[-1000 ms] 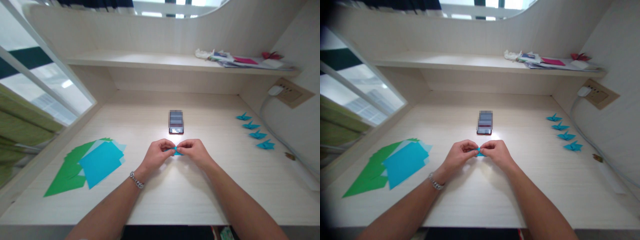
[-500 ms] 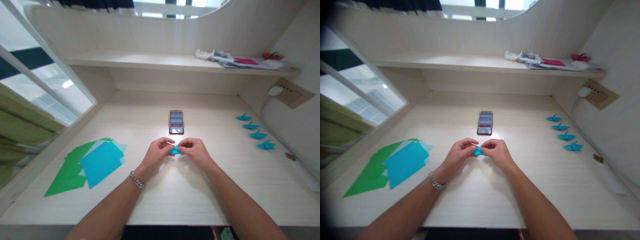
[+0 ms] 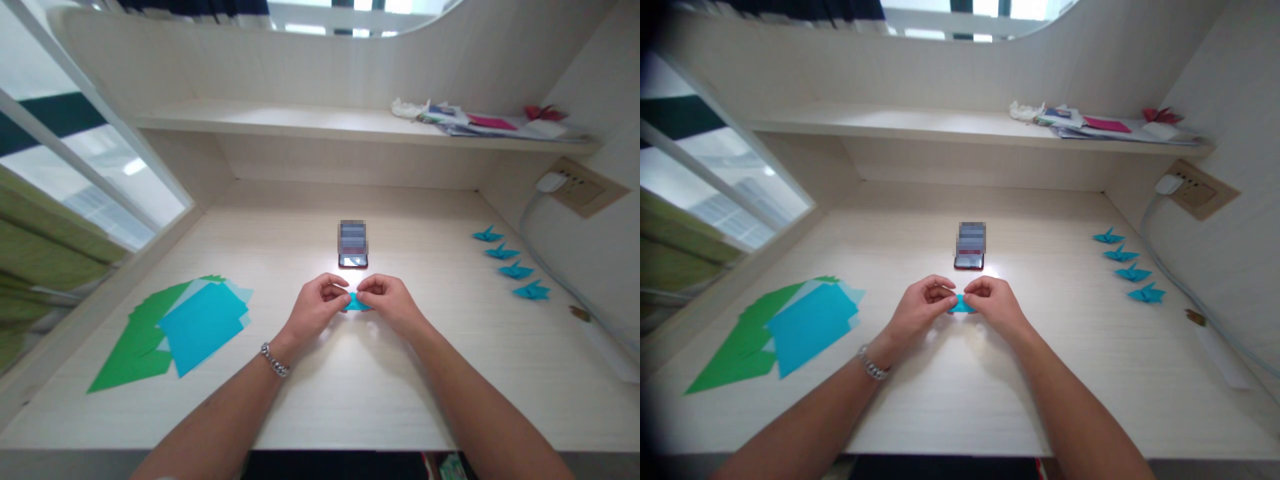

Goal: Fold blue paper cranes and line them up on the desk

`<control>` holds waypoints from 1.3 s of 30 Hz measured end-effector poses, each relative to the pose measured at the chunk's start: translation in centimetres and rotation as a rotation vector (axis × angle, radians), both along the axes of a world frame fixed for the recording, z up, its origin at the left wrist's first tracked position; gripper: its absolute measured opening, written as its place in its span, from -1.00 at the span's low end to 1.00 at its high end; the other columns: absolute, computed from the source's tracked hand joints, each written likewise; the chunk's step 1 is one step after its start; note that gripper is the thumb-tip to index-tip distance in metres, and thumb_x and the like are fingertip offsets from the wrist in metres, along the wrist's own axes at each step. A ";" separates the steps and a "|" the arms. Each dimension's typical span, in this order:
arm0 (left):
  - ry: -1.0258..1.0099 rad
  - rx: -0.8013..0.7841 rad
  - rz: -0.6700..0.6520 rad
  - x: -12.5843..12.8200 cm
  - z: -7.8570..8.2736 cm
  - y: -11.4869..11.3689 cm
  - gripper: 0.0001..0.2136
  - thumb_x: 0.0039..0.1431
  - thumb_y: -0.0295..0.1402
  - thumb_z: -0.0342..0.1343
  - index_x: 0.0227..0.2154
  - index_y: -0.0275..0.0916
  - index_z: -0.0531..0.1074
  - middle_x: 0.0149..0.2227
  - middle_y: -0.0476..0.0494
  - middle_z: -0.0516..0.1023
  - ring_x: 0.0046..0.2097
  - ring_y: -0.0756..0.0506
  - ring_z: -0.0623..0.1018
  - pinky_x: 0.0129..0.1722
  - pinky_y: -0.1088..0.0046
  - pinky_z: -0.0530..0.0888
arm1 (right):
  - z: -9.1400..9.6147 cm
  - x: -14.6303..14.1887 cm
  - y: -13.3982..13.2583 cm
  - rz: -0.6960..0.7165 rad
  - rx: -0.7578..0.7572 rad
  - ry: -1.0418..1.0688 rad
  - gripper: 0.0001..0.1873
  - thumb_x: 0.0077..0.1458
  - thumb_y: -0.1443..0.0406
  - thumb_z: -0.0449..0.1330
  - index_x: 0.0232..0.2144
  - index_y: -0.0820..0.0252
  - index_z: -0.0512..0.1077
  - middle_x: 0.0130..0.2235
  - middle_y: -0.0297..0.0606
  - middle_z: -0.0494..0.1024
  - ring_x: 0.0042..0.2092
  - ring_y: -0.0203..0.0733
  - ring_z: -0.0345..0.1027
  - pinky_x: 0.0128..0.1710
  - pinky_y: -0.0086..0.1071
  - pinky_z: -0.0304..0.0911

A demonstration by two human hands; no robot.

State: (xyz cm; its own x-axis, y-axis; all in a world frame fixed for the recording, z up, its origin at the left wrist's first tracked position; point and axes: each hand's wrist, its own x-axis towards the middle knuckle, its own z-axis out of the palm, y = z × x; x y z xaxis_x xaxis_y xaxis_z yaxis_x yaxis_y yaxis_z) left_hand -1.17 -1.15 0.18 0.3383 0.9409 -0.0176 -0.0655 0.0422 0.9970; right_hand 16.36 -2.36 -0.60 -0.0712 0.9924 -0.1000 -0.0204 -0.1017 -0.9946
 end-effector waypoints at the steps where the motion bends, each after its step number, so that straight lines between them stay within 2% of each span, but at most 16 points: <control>1: 0.003 0.009 -0.001 0.0 -0.1 0.0 -0.77 -0.02 -0.45 0.27 -0.28 -0.32 0.40 -0.46 -0.09 0.56 -0.39 -0.04 0.56 -0.38 0.44 0.54 | 0.0 0.0 0.0 0.002 0.011 -0.008 -0.85 -0.16 0.33 0.30 -0.43 0.23 0.47 -0.46 -0.30 0.52 -0.42 -0.26 0.40 -0.43 -0.39 0.33; 6: 0.011 0.043 0.012 -0.2 -0.7 0.2 -0.78 -0.01 -0.44 0.27 -0.28 -0.31 0.40 -0.44 -0.08 0.56 -0.38 -0.03 0.56 -0.36 0.44 0.54 | 0.1 0.0 0.1 -0.001 0.052 -0.045 -0.86 -0.17 0.35 0.29 -0.43 0.22 0.46 -0.46 -0.32 0.51 -0.43 -0.27 0.39 -0.41 -0.40 0.31; 13: 0.035 0.070 0.015 -0.2 -0.8 0.2 -0.80 0.00 -0.43 0.26 -0.29 -0.30 0.41 -0.43 -0.09 0.56 -0.36 -0.04 0.56 -0.34 0.46 0.53 | 0.3 -0.3 -0.2 0.019 -0.019 -0.031 -0.80 -0.14 0.28 0.30 -0.39 0.22 0.45 -0.43 -0.29 0.51 -0.40 -0.22 0.41 -0.40 -0.35 0.35; 18: 0.037 -0.019 -0.003 -0.1 -0.2 0.0 -0.81 0.01 -0.39 0.24 -0.30 -0.31 0.42 -0.41 -0.12 0.56 -0.37 -0.06 0.57 -0.36 0.39 0.54 | 0.1 -0.3 -0.1 0.000 0.060 -0.036 -0.81 -0.15 0.29 0.31 -0.41 0.23 0.45 -0.44 -0.30 0.53 -0.39 -0.24 0.41 -0.36 -0.37 0.31; 21: 0.059 -0.039 -0.054 0.0 0.1 0.0 -0.76 -0.04 -0.45 0.25 -0.26 -0.32 0.42 -0.41 -0.12 0.57 -0.40 -0.06 0.57 -0.36 0.39 0.53 | 0.2 -0.2 0.0 -0.020 0.071 -0.042 -0.81 -0.16 0.30 0.31 -0.41 0.24 0.46 -0.42 -0.27 0.54 -0.37 -0.22 0.42 -0.35 -0.36 0.32; 24: 0.085 -0.010 -0.042 0.0 0.1 0.0 -0.74 -0.09 -0.52 0.23 -0.27 -0.32 0.42 -0.45 -0.10 0.57 -0.43 -0.05 0.57 -0.36 0.40 0.51 | 0.4 -0.2 0.0 -0.018 0.067 -0.051 -0.80 -0.16 0.29 0.32 -0.41 0.23 0.46 -0.42 -0.26 0.55 -0.38 -0.21 0.42 -0.35 -0.34 0.32; 31: 0.103 0.002 -0.029 0.0 0.1 0.0 -0.76 -0.10 -0.54 0.21 -0.28 -0.33 0.44 -0.43 -0.11 0.58 -0.42 -0.05 0.57 -0.36 0.41 0.51 | 0.4 -0.2 0.0 -0.012 0.058 -0.056 -0.83 -0.17 0.29 0.31 -0.44 0.23 0.47 -0.44 -0.28 0.54 -0.39 -0.23 0.42 -0.35 -0.35 0.31; 39: 0.097 0.048 0.010 0.1 0.0 0.0 -0.85 0.02 -0.44 0.20 -0.30 -0.32 0.47 -0.37 -0.14 0.57 -0.40 -0.05 0.57 -0.35 0.41 0.53 | 0.8 0.0 -0.1 0.036 0.071 -0.088 -0.84 -0.11 0.27 0.29 -0.40 0.23 0.54 -0.40 -0.24 0.59 -0.36 -0.21 0.44 -0.29 -0.32 0.32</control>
